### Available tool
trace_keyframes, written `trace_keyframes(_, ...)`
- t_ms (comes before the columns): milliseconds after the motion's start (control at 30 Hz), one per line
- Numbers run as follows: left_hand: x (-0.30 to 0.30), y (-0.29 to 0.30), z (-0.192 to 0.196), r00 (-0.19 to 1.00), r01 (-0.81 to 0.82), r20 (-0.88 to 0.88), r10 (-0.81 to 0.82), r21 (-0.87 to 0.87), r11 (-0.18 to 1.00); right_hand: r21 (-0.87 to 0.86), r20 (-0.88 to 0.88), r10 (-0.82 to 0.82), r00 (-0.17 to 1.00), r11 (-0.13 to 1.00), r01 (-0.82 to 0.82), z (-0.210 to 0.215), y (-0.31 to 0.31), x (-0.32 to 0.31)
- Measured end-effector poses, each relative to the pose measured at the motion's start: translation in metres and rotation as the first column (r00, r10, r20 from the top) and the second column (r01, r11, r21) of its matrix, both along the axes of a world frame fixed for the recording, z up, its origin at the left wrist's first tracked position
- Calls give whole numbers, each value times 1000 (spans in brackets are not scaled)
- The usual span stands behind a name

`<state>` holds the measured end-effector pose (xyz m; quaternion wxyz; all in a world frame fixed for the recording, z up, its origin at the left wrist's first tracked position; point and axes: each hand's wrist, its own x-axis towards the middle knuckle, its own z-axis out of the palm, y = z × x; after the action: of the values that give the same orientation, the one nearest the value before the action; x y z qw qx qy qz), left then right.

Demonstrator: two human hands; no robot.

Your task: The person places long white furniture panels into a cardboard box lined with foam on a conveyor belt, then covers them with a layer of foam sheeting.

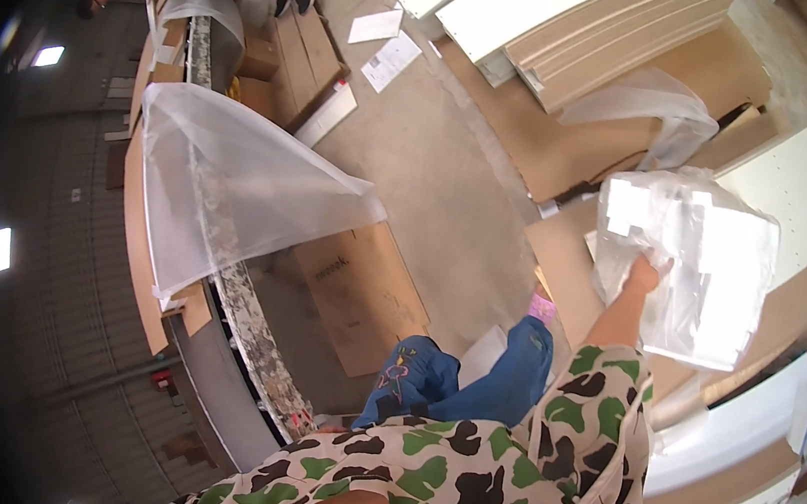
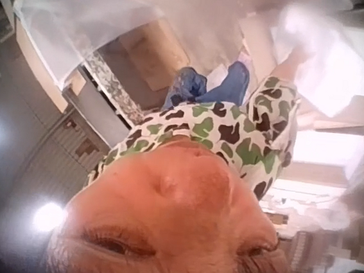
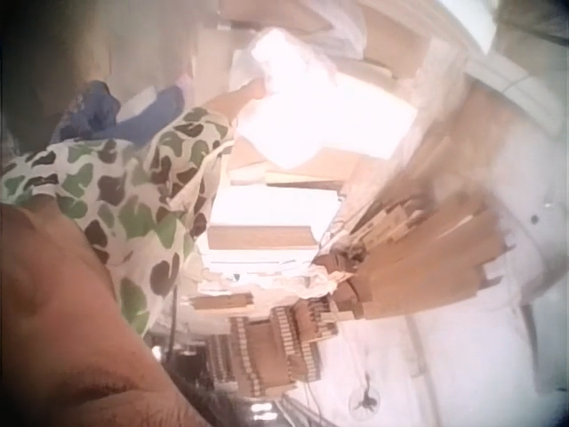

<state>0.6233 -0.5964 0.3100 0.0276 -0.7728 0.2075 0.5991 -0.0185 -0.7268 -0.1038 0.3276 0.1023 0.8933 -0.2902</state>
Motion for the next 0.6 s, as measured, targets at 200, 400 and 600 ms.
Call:
trace_keyframes(200,6,-55,9,993,89,80,-88,-11,996,-90,98,32,995,996,-23,20,1,21)
trace_keyframes(400,20,-134,-23,967,252,62,-245,-157,955,302,-117,475,872,854,-425,80,67,89)
trace_keyframes(600,62,-259,-85,720,689,75,-689,-195,698,338,126,47,991,937,-88,142,112,134)
